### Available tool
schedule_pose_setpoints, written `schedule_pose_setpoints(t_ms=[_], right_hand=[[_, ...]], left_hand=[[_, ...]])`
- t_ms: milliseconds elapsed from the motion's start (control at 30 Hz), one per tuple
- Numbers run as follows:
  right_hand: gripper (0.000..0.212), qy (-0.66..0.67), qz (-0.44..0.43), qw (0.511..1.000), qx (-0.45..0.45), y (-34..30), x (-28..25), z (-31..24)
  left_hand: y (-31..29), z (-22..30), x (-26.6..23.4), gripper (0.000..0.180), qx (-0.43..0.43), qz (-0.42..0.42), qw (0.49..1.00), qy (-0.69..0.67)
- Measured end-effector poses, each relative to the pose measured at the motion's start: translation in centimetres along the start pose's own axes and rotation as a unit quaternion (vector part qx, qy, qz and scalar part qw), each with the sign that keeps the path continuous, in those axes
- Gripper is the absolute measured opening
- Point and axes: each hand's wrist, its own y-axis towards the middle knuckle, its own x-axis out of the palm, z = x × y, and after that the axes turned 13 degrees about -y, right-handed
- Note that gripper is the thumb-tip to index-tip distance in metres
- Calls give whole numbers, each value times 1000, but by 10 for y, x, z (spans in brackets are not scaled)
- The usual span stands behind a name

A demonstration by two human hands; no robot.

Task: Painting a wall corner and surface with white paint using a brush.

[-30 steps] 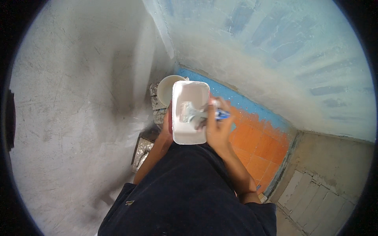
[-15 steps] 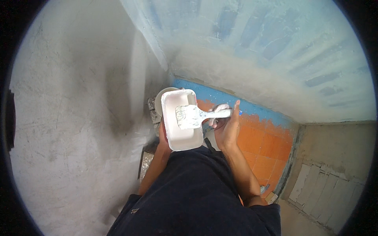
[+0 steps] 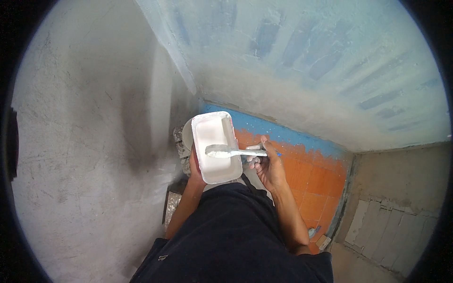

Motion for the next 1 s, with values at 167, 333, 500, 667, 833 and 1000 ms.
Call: schedule_pose_setpoints(t_ms=[167,333,500,667,833,1000], right_hand=[[61,49,42,998,16,1,10,2],[62,64,-33,997,-6,12,-7,15],[50,55,-26,998,-16,12,-3,9],[33,113,-132,980,-94,18,-18,10],[42,134,-192,962,-139,38,-30,7],[43,146,-190,958,-158,78,-35,-22]], left_hand=[[0,2,-6,60,21,7,1000,14],[3,3,-3,60,17,2,1000,18],[10,5,-1,59,10,-6,1000,-10],[27,-2,11,62,20,-22,999,-13],[49,8,-13,59,58,43,997,40],[65,14,11,56,88,43,993,60]])
